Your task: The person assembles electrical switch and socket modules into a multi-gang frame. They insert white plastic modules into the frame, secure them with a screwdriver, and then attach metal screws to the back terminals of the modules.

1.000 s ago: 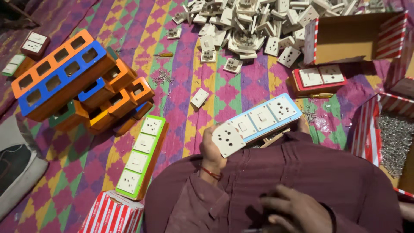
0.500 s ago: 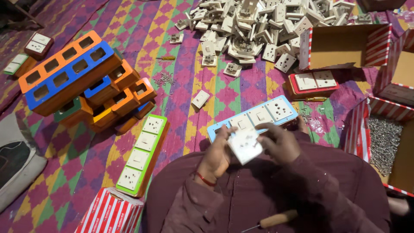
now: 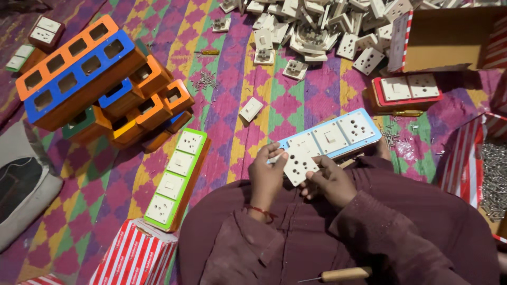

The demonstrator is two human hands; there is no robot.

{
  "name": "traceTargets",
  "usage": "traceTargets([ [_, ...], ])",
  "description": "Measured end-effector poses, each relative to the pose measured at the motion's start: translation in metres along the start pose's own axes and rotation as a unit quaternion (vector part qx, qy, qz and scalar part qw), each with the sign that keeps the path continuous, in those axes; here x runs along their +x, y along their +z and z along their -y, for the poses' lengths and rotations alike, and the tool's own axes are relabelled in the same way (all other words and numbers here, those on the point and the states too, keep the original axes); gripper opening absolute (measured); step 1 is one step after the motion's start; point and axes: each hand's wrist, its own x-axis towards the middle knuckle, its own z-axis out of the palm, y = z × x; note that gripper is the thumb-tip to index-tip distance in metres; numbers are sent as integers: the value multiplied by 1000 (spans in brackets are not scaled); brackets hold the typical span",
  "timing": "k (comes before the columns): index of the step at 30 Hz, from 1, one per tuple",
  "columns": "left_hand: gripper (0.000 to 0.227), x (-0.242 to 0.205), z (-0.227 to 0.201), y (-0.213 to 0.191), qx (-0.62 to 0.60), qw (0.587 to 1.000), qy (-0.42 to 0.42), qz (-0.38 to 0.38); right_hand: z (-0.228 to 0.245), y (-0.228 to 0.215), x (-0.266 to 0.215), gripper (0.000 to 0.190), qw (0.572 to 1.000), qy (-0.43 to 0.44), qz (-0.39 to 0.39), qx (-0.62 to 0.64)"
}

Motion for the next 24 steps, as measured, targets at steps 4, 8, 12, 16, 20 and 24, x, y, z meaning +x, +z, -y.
traceTargets([
  [4, 21, 26, 9, -19, 30, 995, 76, -55, -13, 5, 3, 31, 999, -3, 35, -33],
  [8, 15, 49, 25, -23, 110, 987, 59, -103, -10, 9, -3, 23, 990, -29, 7, -135],
  [12, 12, 54, 36, -10, 207, 965, 111, -119, 7, 15, -15, 23, 965, -46, -33, -258],
  [16, 13, 55, 35, -8, 247, 962, 66, -92, 17, 17, -25, 24, 932, -86, -31, -352],
  [20, 14, 56, 41, -11, 257, 954, 93, -122, 15, 10, -25, 27, 912, -136, -40, -384],
  [24, 12, 69, 59, -20, 171, 970, 99, -140, 6, 0, -25, 25, 926, -77, -70, -364],
])
